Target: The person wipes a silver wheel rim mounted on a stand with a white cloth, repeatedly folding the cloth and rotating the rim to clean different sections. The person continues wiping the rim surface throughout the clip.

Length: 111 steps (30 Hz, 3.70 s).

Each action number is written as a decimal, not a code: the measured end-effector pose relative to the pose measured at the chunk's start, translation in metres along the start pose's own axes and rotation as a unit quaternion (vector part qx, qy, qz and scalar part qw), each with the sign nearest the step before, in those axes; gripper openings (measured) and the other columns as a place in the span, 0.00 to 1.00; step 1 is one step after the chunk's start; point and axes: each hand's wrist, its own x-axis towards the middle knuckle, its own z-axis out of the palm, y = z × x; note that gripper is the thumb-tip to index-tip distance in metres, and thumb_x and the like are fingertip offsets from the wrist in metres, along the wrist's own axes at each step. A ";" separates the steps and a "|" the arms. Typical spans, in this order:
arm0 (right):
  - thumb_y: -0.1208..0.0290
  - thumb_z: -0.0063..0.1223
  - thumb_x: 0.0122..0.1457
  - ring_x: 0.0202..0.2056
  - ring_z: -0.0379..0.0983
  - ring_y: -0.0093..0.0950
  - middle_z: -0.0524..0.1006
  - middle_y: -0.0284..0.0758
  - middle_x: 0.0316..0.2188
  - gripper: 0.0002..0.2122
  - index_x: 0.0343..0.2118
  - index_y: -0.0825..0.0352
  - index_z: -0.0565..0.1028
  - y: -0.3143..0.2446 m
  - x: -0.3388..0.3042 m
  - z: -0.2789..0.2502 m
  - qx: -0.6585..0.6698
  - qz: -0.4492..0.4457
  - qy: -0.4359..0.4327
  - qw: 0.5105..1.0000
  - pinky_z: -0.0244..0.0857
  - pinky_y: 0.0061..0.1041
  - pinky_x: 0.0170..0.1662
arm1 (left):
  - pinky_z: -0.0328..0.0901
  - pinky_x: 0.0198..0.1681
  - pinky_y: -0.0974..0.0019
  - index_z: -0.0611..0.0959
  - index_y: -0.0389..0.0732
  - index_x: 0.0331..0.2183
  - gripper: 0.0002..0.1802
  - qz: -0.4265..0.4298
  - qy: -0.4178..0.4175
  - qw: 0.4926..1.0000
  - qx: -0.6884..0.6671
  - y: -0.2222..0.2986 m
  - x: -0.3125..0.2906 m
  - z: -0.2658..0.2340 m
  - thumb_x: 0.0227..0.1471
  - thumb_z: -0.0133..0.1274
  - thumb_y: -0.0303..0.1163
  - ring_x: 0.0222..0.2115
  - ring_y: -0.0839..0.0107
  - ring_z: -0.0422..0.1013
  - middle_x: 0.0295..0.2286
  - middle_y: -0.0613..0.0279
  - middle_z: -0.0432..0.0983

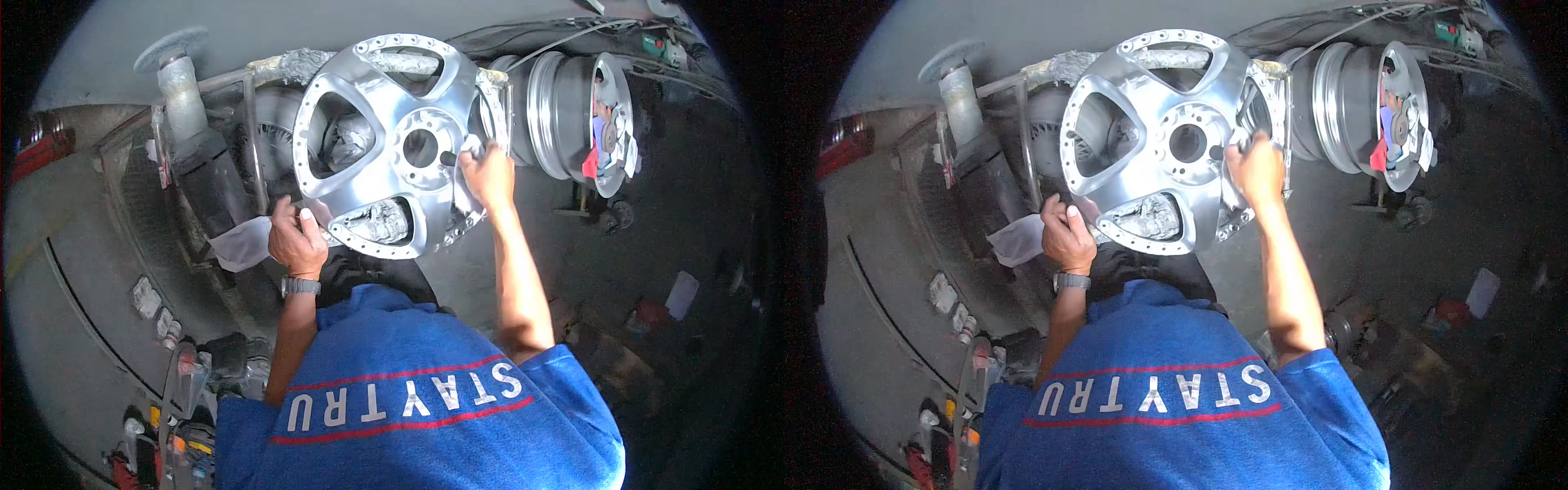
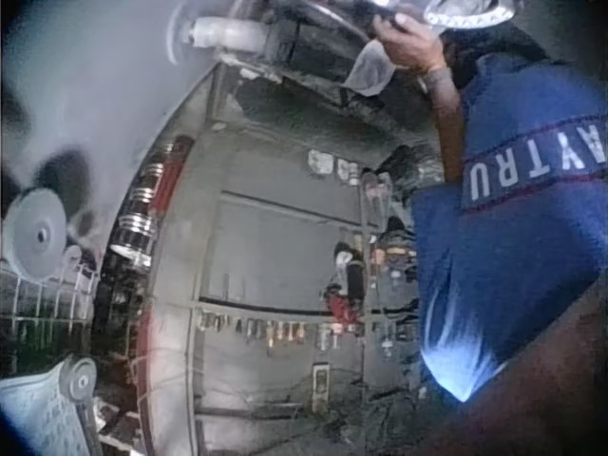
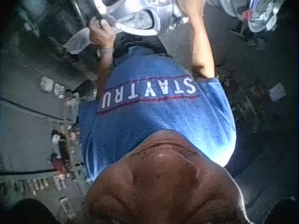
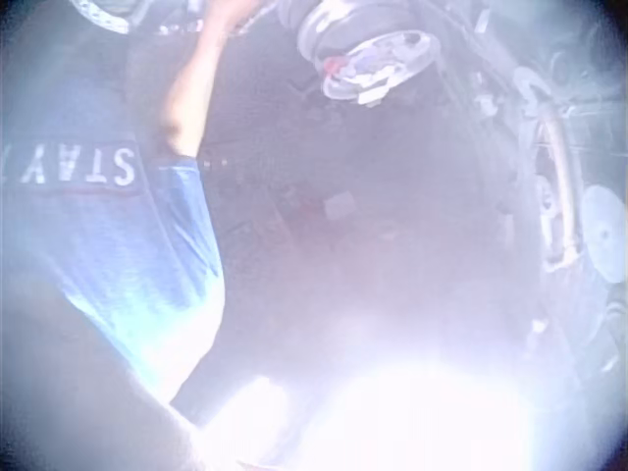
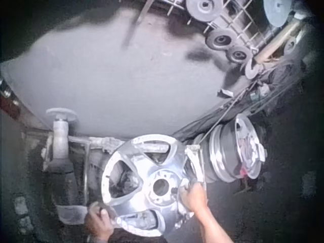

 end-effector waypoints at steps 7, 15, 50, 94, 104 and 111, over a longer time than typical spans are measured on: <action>0.60 0.60 0.58 0.38 0.80 0.54 0.81 0.55 0.32 0.17 0.40 0.69 0.74 -0.021 0.059 -0.009 -0.049 -0.377 0.025 0.924 0.74 0.46 0.42 | 0.67 0.33 0.50 0.71 0.33 0.54 0.24 0.019 0.002 1.000 -0.010 -0.001 0.003 0.000 0.64 0.49 0.40 0.28 0.52 0.75 0.30 0.56 0.78; 0.60 0.65 0.52 0.46 0.80 0.52 0.81 0.60 0.39 0.26 0.47 0.77 0.77 0.014 -0.033 0.009 0.053 0.028 -0.069 0.996 0.74 0.44 0.49 | 0.68 0.34 0.50 0.71 0.34 0.54 0.24 -0.002 0.002 1.000 0.009 0.000 0.001 0.001 0.64 0.49 0.41 0.29 0.51 0.75 0.30 0.55 0.78; 0.64 0.45 0.68 0.69 0.58 0.40 0.65 0.42 0.67 0.24 0.65 0.67 0.65 0.044 -0.040 0.060 0.034 -0.233 0.167 0.957 0.31 0.66 0.70 | 0.67 0.42 0.50 0.73 0.37 0.53 0.22 -0.085 0.018 0.994 0.067 0.014 0.006 0.006 0.65 0.45 0.41 0.36 0.48 0.75 0.35 0.46 0.79; 0.62 0.42 0.67 0.71 0.52 0.38 0.65 0.45 0.67 0.27 0.65 0.74 0.64 0.081 -0.029 0.065 0.160 -0.191 0.128 0.960 0.35 0.60 0.72 | 0.65 0.46 0.45 0.72 0.37 0.52 0.23 -0.016 0.058 0.990 0.129 0.012 0.007 0.011 0.66 0.41 0.45 0.44 0.39 0.74 0.45 0.38 0.77; 0.61 0.49 0.64 0.70 0.55 0.33 0.67 0.39 0.66 0.29 0.66 0.68 0.65 0.099 -0.030 0.052 0.142 -0.261 0.140 0.945 0.29 0.66 0.71 | 0.66 0.45 0.45 0.73 0.38 0.53 0.24 -0.061 0.054 0.989 0.120 0.020 0.003 0.011 0.66 0.42 0.46 0.42 0.39 0.74 0.42 0.37 0.78; 0.63 0.49 0.63 0.70 0.55 0.34 0.65 0.40 0.67 0.28 0.65 0.71 0.66 0.088 -0.043 0.042 0.108 -0.361 0.091 0.922 0.33 0.67 0.70 | 0.66 0.41 0.47 0.74 0.40 0.53 0.22 -0.059 0.076 0.989 0.114 0.009 0.001 0.012 0.65 0.45 0.44 0.36 0.43 0.75 0.34 0.43 0.79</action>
